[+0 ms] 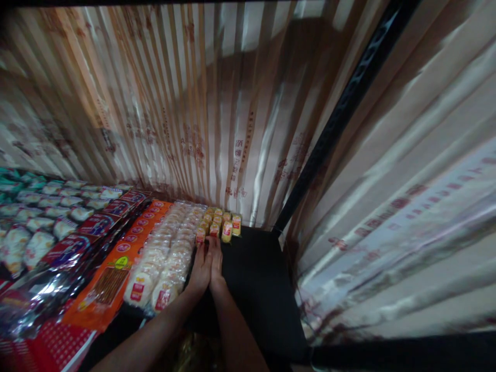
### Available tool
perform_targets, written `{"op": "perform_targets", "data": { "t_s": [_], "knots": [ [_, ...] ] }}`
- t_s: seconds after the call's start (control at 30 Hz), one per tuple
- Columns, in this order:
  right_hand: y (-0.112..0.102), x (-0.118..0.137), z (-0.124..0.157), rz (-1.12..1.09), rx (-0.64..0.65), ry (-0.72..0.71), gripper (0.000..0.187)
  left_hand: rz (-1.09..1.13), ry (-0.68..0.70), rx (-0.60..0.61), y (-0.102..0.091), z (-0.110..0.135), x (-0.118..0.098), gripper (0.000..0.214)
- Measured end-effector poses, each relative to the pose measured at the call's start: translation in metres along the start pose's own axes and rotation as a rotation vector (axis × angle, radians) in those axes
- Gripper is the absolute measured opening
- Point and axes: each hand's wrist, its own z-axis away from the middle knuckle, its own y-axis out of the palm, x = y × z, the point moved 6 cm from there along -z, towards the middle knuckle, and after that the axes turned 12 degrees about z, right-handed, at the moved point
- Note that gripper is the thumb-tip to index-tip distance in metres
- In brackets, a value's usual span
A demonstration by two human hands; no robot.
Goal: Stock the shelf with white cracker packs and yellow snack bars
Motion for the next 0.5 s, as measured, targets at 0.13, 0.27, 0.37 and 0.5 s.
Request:
{"op": "perform_targets", "data": {
  "t_s": [0.13, 0.27, 0.37, 0.5],
  "knots": [
    [-0.002, -0.001, -0.004, -0.01, 0.027, 0.011, 0.035, -0.004, -0.06, 0.013, 0.0, -0.001, -0.003, 0.052],
    [-0.011, -0.006, -0.002, 0.033, -0.037, 0.096, 0.039, -0.001, -0.035, 0.002, -0.003, -0.004, -0.007, 0.05],
    [-0.018, -0.007, 0.0, 0.116, -0.108, 0.154, 0.042, -0.032, 0.028, -0.029, -0.006, -0.007, -0.007, 0.047],
    [-0.014, -0.01, 0.0, 0.158, -0.098, 0.134, 0.044, -0.053, 0.076, -0.064, -0.006, -0.011, -0.002, 0.047]
  ]
}}
